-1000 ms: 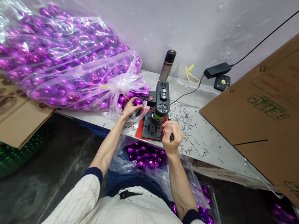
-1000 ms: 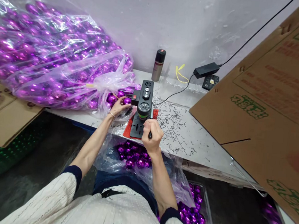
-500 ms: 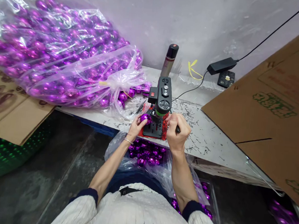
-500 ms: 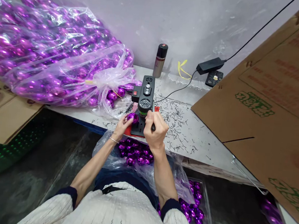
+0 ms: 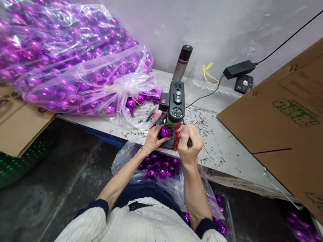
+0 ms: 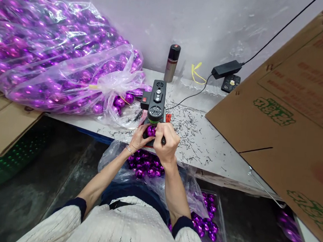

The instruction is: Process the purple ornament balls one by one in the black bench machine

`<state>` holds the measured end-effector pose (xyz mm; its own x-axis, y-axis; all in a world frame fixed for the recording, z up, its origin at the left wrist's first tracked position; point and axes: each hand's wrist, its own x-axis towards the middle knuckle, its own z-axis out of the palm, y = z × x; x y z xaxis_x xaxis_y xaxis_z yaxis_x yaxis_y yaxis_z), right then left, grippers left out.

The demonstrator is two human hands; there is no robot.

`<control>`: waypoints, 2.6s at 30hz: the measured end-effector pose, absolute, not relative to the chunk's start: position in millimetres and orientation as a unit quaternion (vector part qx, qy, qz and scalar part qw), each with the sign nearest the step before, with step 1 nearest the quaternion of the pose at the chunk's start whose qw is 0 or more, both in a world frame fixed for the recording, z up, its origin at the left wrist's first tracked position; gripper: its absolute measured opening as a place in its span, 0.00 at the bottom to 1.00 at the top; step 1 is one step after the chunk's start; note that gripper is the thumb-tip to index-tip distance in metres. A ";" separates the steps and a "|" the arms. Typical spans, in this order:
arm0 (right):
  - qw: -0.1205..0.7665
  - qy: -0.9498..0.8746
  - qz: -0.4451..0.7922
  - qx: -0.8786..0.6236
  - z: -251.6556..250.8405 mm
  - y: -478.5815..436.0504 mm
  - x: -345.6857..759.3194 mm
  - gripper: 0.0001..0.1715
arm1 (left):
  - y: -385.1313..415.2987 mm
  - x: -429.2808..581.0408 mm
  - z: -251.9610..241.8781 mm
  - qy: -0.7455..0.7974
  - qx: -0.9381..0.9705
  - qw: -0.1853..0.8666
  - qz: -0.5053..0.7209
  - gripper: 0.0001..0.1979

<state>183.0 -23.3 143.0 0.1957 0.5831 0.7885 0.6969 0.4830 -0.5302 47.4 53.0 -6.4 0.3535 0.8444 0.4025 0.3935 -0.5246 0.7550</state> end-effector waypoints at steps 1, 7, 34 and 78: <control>0.586 -0.633 -0.047 -0.504 142.3 -23.9 183.2 0.17 | 52.8 49.8 -8.5 0.396 0.770 0.281 0.414 0.33; 0.607 -0.635 -0.047 -0.477 123.3 -28.2 179.8 0.14 | 51.2 54.9 -20.0 0.391 0.764 0.286 0.427 0.35; 0.648 -0.621 -0.099 -0.430 44.6 -15.4 176.5 0.16 | 46.3 57.4 -21.2 0.411 0.758 0.267 0.431 0.32; 0.639 -0.623 -0.067 -0.446 93.9 -23.0 176.9 0.16 | 138.2 -50.1 65.5 0.473 0.688 0.306 0.458 0.37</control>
